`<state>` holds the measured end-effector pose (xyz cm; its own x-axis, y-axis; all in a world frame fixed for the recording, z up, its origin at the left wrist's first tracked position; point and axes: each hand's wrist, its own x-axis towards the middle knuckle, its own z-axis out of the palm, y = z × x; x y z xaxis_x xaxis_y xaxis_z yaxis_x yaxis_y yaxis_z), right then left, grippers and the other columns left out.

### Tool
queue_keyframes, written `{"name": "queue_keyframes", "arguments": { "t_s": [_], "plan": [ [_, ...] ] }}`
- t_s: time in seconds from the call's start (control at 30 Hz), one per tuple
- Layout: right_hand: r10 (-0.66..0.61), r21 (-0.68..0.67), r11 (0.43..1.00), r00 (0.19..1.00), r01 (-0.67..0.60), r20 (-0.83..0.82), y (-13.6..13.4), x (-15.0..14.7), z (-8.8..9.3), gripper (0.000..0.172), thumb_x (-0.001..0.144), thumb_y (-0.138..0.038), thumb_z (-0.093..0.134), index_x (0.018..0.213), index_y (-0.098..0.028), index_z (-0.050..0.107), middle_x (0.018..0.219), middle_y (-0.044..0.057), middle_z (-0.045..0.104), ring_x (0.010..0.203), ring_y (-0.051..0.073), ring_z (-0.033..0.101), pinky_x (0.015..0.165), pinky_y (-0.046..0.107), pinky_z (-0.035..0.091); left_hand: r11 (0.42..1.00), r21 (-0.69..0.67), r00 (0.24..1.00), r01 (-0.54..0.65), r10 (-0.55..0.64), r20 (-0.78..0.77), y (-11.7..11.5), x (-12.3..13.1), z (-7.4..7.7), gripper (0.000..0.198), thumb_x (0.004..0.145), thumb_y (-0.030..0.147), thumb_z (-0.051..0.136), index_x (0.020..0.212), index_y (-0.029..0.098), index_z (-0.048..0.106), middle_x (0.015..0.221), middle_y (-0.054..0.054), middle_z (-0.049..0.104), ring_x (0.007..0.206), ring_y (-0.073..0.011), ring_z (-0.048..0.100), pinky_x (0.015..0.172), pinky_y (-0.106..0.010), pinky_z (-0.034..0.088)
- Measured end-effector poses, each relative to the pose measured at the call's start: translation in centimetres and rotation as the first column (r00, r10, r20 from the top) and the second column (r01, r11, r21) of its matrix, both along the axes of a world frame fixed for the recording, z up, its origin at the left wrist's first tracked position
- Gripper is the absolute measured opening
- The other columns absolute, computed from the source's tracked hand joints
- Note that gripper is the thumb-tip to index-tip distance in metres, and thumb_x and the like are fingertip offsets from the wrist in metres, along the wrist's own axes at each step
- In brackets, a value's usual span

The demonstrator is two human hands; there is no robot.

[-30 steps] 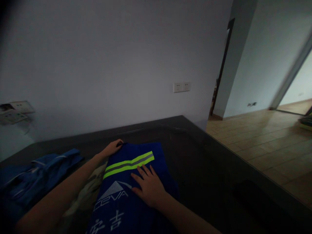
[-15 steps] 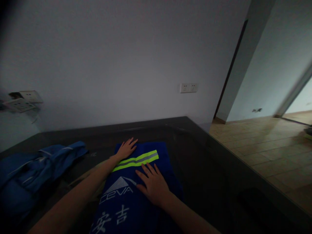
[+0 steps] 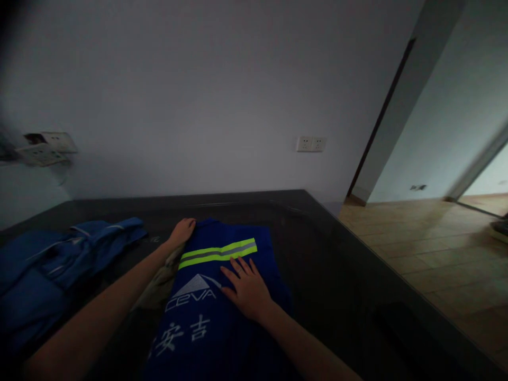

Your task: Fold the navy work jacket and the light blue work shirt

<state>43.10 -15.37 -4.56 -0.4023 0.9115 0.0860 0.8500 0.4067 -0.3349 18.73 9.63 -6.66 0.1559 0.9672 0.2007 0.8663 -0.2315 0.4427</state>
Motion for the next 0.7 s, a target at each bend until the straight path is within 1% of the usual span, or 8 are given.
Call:
{"name": "queue_keyframes", "arguments": {
  "t_s": [0.13,0.2,0.3,0.37,0.4,0.5,0.6,0.7],
  "plan": [
    [-0.011,-0.002,1.0,1.0,0.011,0.026,0.1,-0.1,-0.1,0.054,0.095,-0.054,0.029,0.145,-0.031,0.031,0.154,0.005,0.026,0.142,0.025,0.018,0.114,0.052,0.015,0.981,-0.156,0.992,-0.115,0.122,0.033,1.1,-1.5,1.0,0.033,0.09,0.034,0.056,0.118,0.016,0.055,0.118,-0.009,0.057,0.1,-0.0211,0.059,0.084,-0.042,0.051],
    [-0.014,-0.005,1.0,0.999,0.014,0.03,0.2,-0.1,-0.2,0.055,0.095,-0.055,0.029,0.145,-0.032,0.031,0.153,0.005,0.026,0.141,0.025,0.019,0.113,0.053,0.016,0.96,-0.244,0.986,-0.139,0.157,0.056,1.5,-1.7,1.7,0.03,0.09,0.035,0.056,0.112,0.014,0.058,0.109,-0.008,0.061,0.093,-0.0192,0.062,0.08,-0.039,0.052],
    [-0.008,-0.007,1.0,1.0,0.008,0.022,0.3,0.0,-0.2,0.056,0.094,-0.057,0.028,0.144,-0.033,0.032,0.153,0.004,0.027,0.141,0.026,0.02,0.113,0.053,0.017,0.925,-0.367,0.979,-0.103,0.159,0.126,1.8,-1.6,2.4,0.028,0.084,0.039,0.061,0.082,0.012,0.064,0.07,-0.003,0.065,0.069,-0.0186,0.065,0.064,-0.031,0.051],
    [-0.008,-0.007,1.0,1.0,0.008,0.017,0.4,0.0,-0.2,0.056,0.094,-0.058,0.026,0.144,-0.033,0.032,0.153,0.004,0.026,0.141,0.026,0.02,0.113,0.053,0.017,0.908,-0.414,0.967,-0.056,0.153,0.204,1.8,-1.4,2.5,0.029,0.079,0.04,0.066,0.069,0.014,0.062,0.048,0.001,0.056,0.053,-0.0182,0.061,0.052,-0.027,0.046],
    [-0.008,-0.01,1.0,1.0,0.009,0.017,0.4,-0.1,-0.2,0.057,0.094,-0.058,0.026,0.145,-0.032,0.031,0.154,0.004,0.025,0.141,0.026,0.02,0.113,0.053,0.017,0.906,-0.422,0.956,-0.032,0.151,0.252,1.8,-1.2,2.5,0.028,0.077,0.04,0.067,0.068,0.014,0.061,0.044,0.002,0.053,0.048,-0.0173,0.059,0.049,-0.026,0.044],
    [-0.007,-0.028,1.0,1.0,0.008,0.026,0.4,-0.1,-0.4,0.057,0.094,-0.058,0.025,0.145,-0.032,0.031,0.154,0.004,0.024,0.142,0.025,0.018,0.114,0.054,0.015,0.912,-0.41,0.897,0.024,0.161,0.411,1.3,-0.7,2.1,0.026,0.077,0.04,0.065,0.081,0.014,0.06,0.047,0.004,0.053,0.046,-0.0139,0.055,0.046,-0.023,0.041],
    [-0.002,-0.058,0.998,1.0,0.003,0.022,0.4,0.0,-0.3,0.056,0.094,-0.056,0.031,0.144,-0.031,0.033,0.153,0.005,0.026,0.142,0.025,0.018,0.114,0.053,0.015,0.92,-0.385,0.798,0.069,0.181,0.575,0.2,0.0,1.9,0.036,0.077,0.039,0.064,0.101,0.013,0.057,0.063,0.001,0.062,0.055,-0.0135,0.058,0.05,-0.023,0.044],
    [-0.015,-0.062,0.998,0.999,0.012,-0.035,1.3,0.1,0.8,0.051,0.092,-0.051,0.042,0.136,-0.026,0.047,0.148,0.008,0.037,0.137,0.027,0.031,0.112,0.051,0.024,0.928,-0.34,0.677,0.151,0.153,0.72,-1.3,0.7,2.1,0.046,0.072,0.037,0.07,0.108,0.012,0.055,0.081,-0.006,0.068,0.069,-0.0155,0.063,0.061,-0.025,0.049]
  ]
}}
